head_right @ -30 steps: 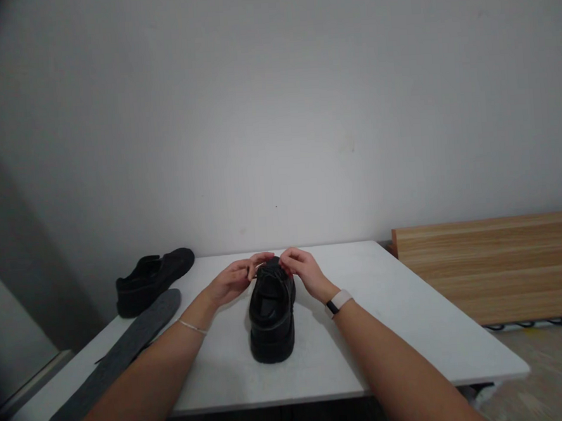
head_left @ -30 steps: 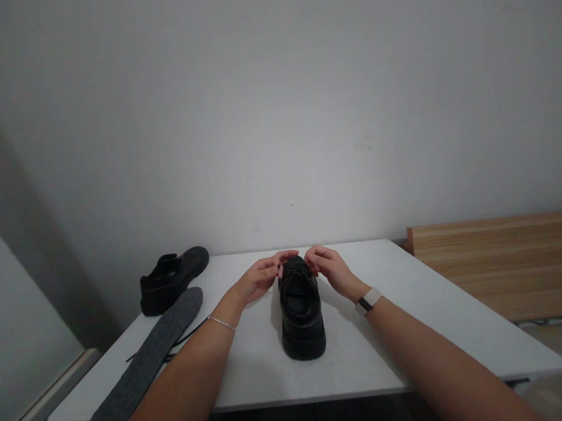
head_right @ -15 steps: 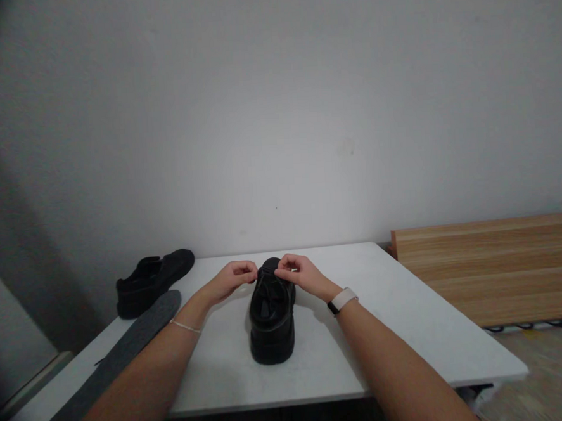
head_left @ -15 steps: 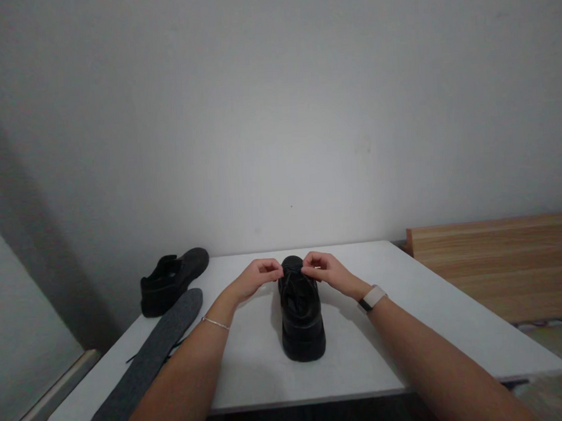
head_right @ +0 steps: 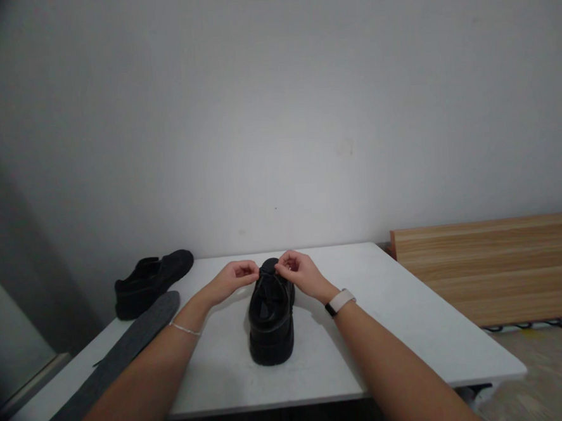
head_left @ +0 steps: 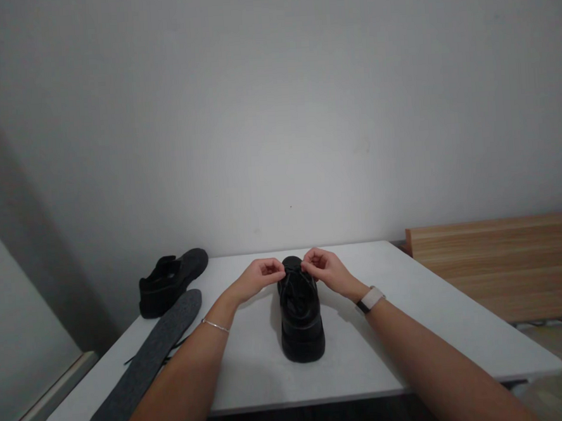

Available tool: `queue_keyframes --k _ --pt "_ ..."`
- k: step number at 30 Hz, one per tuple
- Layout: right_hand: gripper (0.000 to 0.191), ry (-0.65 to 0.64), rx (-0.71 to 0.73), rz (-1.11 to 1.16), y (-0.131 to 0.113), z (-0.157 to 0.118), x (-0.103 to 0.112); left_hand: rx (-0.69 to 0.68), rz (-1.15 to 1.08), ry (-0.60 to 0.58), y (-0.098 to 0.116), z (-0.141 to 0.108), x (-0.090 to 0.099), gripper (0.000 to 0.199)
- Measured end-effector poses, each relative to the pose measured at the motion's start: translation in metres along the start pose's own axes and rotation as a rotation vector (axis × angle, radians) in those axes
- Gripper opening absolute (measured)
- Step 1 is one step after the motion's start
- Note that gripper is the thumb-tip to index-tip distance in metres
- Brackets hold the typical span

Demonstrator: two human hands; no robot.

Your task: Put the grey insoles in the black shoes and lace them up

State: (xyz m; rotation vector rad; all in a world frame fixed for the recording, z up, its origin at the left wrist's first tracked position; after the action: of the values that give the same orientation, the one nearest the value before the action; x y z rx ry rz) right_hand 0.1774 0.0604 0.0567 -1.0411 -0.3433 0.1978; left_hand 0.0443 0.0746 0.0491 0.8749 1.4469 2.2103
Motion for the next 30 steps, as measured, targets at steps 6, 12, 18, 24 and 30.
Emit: queue_keyframes --k 6,12,18,24,30 --pt "0.029 -0.003 -0.043 0.203 0.004 0.001 0.000 -0.037 0.008 0.078 0.007 0.001 0.007 0.019" --pt "0.027 0.066 -0.076 0.448 0.005 -0.001 0.009 -0.039 -0.195 0.125 0.003 0.001 0.012 0.020" --pt "0.020 0.063 -0.049 0.587 -0.006 -0.003 0.012 -0.065 -0.471 0.172 0.005 -0.004 0.018 0.021" --pt "0.024 -0.004 -0.051 0.530 -0.006 -0.003 0.008 -0.066 -0.505 0.053 0.010 -0.006 0.010 0.025" --pt "0.026 -0.133 -0.085 0.262 0.008 -0.002 -0.003 0.016 -0.409 -0.035 -0.002 -0.004 -0.002 0.025"
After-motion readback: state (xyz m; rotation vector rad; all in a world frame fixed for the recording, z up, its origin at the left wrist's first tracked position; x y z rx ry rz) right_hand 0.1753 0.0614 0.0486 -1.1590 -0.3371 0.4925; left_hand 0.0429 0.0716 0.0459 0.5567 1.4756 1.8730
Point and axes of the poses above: each hand's wrist, its own z-axis towards the middle knuckle, its own x-axis out of the back of the hand, y = z × x, the point moved 10 cm from there along z, towards the middle knuckle, and after that the axes turned 5 degrees about -y, right-handed, at the moved point
